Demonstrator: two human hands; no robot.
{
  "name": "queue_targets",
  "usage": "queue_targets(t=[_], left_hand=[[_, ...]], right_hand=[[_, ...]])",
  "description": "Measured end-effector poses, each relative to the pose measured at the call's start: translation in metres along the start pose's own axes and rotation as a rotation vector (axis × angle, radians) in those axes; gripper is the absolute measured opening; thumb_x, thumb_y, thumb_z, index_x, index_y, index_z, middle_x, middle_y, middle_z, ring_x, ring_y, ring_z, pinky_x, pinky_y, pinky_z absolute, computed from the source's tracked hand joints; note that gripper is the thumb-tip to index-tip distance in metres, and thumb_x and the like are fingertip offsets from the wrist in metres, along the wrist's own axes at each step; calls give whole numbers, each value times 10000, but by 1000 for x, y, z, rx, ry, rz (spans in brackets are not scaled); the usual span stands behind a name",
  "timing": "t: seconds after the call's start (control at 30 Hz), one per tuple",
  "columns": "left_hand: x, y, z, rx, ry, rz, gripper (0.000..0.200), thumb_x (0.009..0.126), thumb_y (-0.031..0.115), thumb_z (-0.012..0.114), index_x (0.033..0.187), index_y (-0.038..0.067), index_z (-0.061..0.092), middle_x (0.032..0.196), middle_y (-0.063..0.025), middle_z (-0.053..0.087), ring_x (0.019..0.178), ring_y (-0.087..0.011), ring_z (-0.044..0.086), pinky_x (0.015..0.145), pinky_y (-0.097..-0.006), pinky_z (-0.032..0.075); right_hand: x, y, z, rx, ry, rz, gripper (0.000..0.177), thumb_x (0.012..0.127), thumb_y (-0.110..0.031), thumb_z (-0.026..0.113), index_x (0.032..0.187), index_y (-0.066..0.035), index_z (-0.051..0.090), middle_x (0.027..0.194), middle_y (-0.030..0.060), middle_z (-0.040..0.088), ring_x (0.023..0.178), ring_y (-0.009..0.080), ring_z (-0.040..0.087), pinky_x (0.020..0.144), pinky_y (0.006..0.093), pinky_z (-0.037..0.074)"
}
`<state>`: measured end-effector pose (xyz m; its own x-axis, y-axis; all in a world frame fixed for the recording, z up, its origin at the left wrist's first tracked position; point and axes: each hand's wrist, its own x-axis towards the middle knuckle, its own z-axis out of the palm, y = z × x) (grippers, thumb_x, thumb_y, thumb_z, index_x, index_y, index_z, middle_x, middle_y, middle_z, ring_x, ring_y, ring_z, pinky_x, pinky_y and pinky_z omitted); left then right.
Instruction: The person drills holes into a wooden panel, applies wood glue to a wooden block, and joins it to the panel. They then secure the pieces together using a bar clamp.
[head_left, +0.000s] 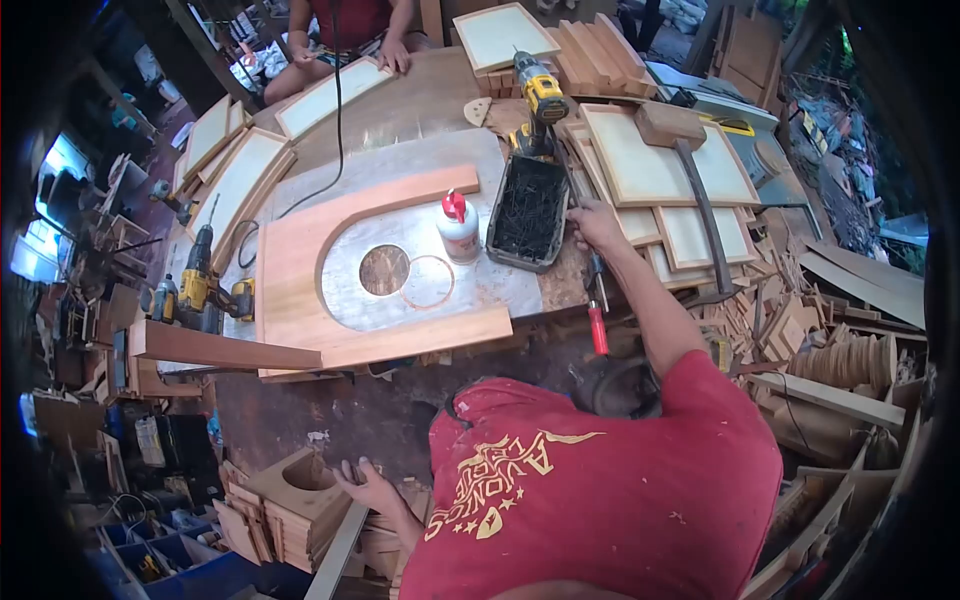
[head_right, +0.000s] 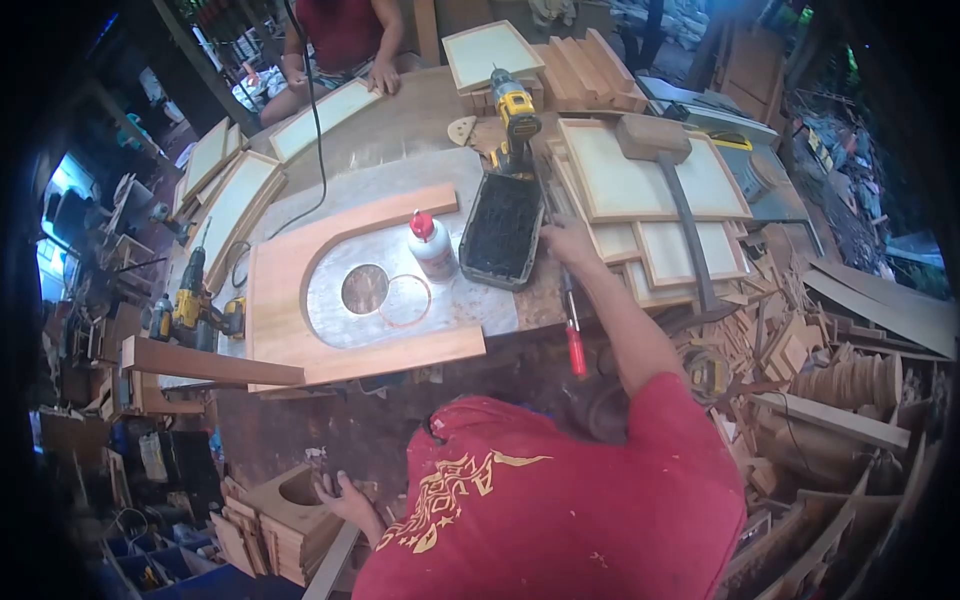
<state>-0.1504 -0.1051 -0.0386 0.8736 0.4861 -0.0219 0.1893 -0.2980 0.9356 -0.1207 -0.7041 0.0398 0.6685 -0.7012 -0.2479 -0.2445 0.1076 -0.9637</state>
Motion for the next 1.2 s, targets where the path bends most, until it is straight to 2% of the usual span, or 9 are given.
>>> queue_targets(t=[0.3, 0.4, 0.5, 0.6, 0.73, 0.8, 1.0, 1.07, 1.2], left_hand=[[-30, 34, 4, -75, -3, -47, 700, 936, 131, 671, 1508, -64, 318, 1411, -220, 528, 1201, -274, 569, 912, -355, 542], [-26, 20, 13, -76, -82, -3, 699, 932, 115, 672, 1503, -75, 315, 1399, -218, 539, 1206, -273, 563, 963, -365, 511], [-24, 16, 13, 18, -121, 107, 708, 924, 105, 676, 1500, -85, 312, 1394, -223, 542, 1211, -279, 559, 1029, -382, 459], [-24, 18, 11, 51, -45, 52, 719, 893, 127, 708, 1481, -83, 352, 1347, -218, 590, 1222, -304, 572, 1069, -403, 419], [-30, 21, 5, 117, 26, 93, 725, 862, 146, 737, 1457, -80, 392, 1296, -204, 635, 1226, -312, 585, 1084, -412, 404], [-32, 20, 4, 74, 44, 89, 716, 856, 137, 738, 1450, -79, 402, 1286, -198, 644, 1217, -303, 592, 1084, -410, 406], [-18, 60, -13, 88, 52, 191, 685, 888, 109, 712, 1461, -74, 385, 1290, -197, 629, 1230, -292, 584, 1084, -406, 419], [-1, 65, -14, -248, 30, 145, 639, 933, 73, 663, 1476, -72, 357, 1327, -198, 594, 1252, -277, 567, 1099, -397, 417], [41, 99, -48, -311, 45, 298, 549, 1001, 90, 577, 1475, -80, 357, 1364, -210, 574, 1272, -251, 545, 1106, -373, 412]], right_hand=[[-20, -27, -5, 41, 67, -64, 162, 863, -95, 629, 914, 55, 664, 629, 80, 564, 482, 165, 559, 432, 333, 445], [-32, -41, -13, -45, 77, -202, 125, 864, -57, 616, 892, 58, 656, 631, 73, 568, 480, 171, 559, 434, 318, 453], [-23, -18, -36, -398, 76, -635, 165, 836, -66, 701, 991, -9, 696, 794, 85, 599, 606, 165, 591, 465, 316, 464], [-63, -62, -30, -45, -65, -378, 229, 868, -41, 652, 1086, 7, 697, 794, 10, 543, 663, 74, 524, 530, 264, 437], [-105, -103, -18, 14, 58, -421, 403, 983, -100, 573, 1364, 29, 537, 653, -48, 430, 493, 40, 406, 415, 229, 339], [-122, -116, -14, 83, 82, -414, 419, 1048, -178, 543, 1435, -24, 502, 620, -62, 323, 434, 30, 325, 367, 222, 290], [-185, -161, -12, 7, 50, -599, 418, 1066, -240, 538, 1429, -33, 512, 618, -60, 339, 436, 17, 314, 368, 213, 246], [-198, -161, -21, -43, 34, -664, 407, 1071, -257, 534, 1406, -25, 536, 619, -61, 360, 437, 19, 310, 375, 213, 232], [-232, -170, -10, -232, -18, -832, 420, 1063, -255, 553, 1394, 3, 560, 652, -57, 404, 504, 15, 350, 439, 204, 265]])
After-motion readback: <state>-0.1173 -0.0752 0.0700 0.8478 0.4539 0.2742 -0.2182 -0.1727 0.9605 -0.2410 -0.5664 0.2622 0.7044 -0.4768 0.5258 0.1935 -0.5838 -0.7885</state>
